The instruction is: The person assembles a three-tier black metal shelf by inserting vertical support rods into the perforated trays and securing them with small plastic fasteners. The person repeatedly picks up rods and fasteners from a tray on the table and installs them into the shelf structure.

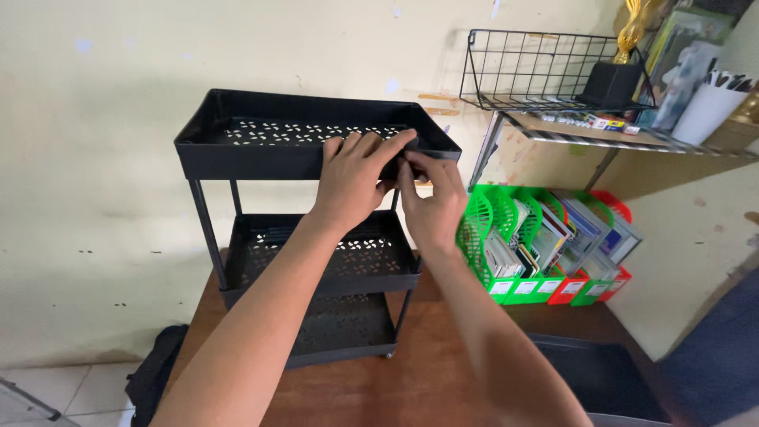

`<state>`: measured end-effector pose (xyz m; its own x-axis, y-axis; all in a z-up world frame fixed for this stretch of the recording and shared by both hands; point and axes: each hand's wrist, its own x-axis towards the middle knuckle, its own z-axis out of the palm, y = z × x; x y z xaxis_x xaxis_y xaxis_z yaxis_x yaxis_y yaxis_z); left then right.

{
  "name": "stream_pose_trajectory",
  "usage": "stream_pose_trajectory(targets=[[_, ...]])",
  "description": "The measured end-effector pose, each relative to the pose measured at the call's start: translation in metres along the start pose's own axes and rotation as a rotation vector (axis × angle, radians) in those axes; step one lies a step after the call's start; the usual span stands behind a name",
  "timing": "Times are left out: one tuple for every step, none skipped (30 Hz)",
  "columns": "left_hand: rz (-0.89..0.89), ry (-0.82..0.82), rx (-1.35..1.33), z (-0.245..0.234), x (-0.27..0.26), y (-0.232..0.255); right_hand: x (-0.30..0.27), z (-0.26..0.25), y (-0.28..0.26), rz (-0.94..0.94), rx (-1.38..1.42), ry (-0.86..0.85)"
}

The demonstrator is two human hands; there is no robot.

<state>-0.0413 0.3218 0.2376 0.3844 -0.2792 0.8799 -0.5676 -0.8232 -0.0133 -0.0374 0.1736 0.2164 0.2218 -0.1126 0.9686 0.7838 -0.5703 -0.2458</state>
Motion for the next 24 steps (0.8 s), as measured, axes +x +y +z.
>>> stream_pose_trajectory(targets=[[0.001, 0.013, -0.006, 0.001, 0.000, 0.001, 0.003, -0.006, 0.003, -0.085, -0.042, -0.004], [0.003, 0.026, -0.012, 0.003, -0.001, 0.001, 0.007, -0.012, 0.007, -0.170, -0.083, -0.009], [0.003, 0.040, -0.019, 0.004, -0.001, 0.001, 0.012, -0.017, 0.012, -0.219, -0.103, -0.069], [0.011, 0.046, -0.012, 0.006, -0.001, 0.001, 0.017, -0.021, 0.018, -0.269, -0.124, -0.130], [0.017, 0.048, -0.002, 0.006, -0.002, 0.002, 0.022, -0.026, 0.023, -0.316, -0.141, -0.191], [0.024, 0.051, 0.008, 0.005, -0.003, 0.002, 0.026, -0.028, 0.027, -0.276, -0.119, -0.234], [0.021, 0.054, -0.002, 0.005, -0.003, 0.001, 0.029, -0.026, 0.031, -0.234, -0.101, -0.275], [0.018, 0.058, -0.011, 0.006, -0.003, -0.001, 0.030, -0.025, 0.035, -0.193, -0.083, -0.315], [0.010, 0.059, -0.020, 0.006, -0.005, 0.000, 0.030, -0.026, 0.037, -0.198, -0.058, -0.309], [0.032, 0.071, -0.015, 0.007, -0.006, 0.001, 0.028, -0.027, 0.039, -0.203, -0.032, -0.303], [0.050, 0.083, -0.007, 0.007, -0.008, -0.001, 0.025, -0.025, 0.040, -0.208, -0.001, -0.301], [0.069, 0.094, 0.000, 0.008, -0.010, -0.002, 0.022, -0.023, 0.040, -0.172, 0.007, -0.301], [0.074, 0.104, 0.000, 0.008, -0.008, -0.003, 0.024, -0.022, 0.040, -0.142, 0.014, -0.293], [0.079, 0.114, 0.000, 0.009, -0.006, -0.004, 0.027, -0.021, 0.040, -0.112, 0.022, -0.284], [0.078, 0.116, -0.006, 0.010, -0.008, -0.003, 0.028, -0.022, 0.040, -0.090, 0.053, -0.309], [0.066, 0.114, -0.014, 0.011, -0.009, -0.003, 0.030, -0.022, 0.041, -0.068, 0.084, -0.333], [0.057, 0.115, -0.021, 0.013, -0.009, -0.003, 0.033, -0.023, 0.043, -0.050, 0.114, -0.355], [0.048, 0.117, -0.028, 0.014, -0.008, -0.002, 0.035, -0.025, 0.043, -0.052, 0.125, -0.375], [0.046, 0.121, -0.039, 0.013, -0.008, -0.002, 0.036, -0.025, 0.043, -0.053, 0.137, -0.396], [0.043, 0.126, -0.051, 0.012, -0.008, -0.002, 0.037, -0.025, 0.043, -0.055, 0.149, -0.416], [0.042, 0.131, -0.061, 0.011, -0.007, -0.002, 0.038, -0.025, 0.043, 0.013, 0.193, -0.426], [0.024, 0.120, -0.065, 0.010, -0.006, -0.002, 0.038, -0.024, 0.042, 0.081, 0.236, -0.435], [0.003, 0.107, -0.071, 0.009, -0.007, -0.001, 0.037, -0.024, 0.042, 0.152, 0.279, -0.447], [-0.017, 0.094, -0.077, 0.007, -0.007, 0.000, 0.035, -0.025, 0.041, 0.123, 0.265, -0.437]])
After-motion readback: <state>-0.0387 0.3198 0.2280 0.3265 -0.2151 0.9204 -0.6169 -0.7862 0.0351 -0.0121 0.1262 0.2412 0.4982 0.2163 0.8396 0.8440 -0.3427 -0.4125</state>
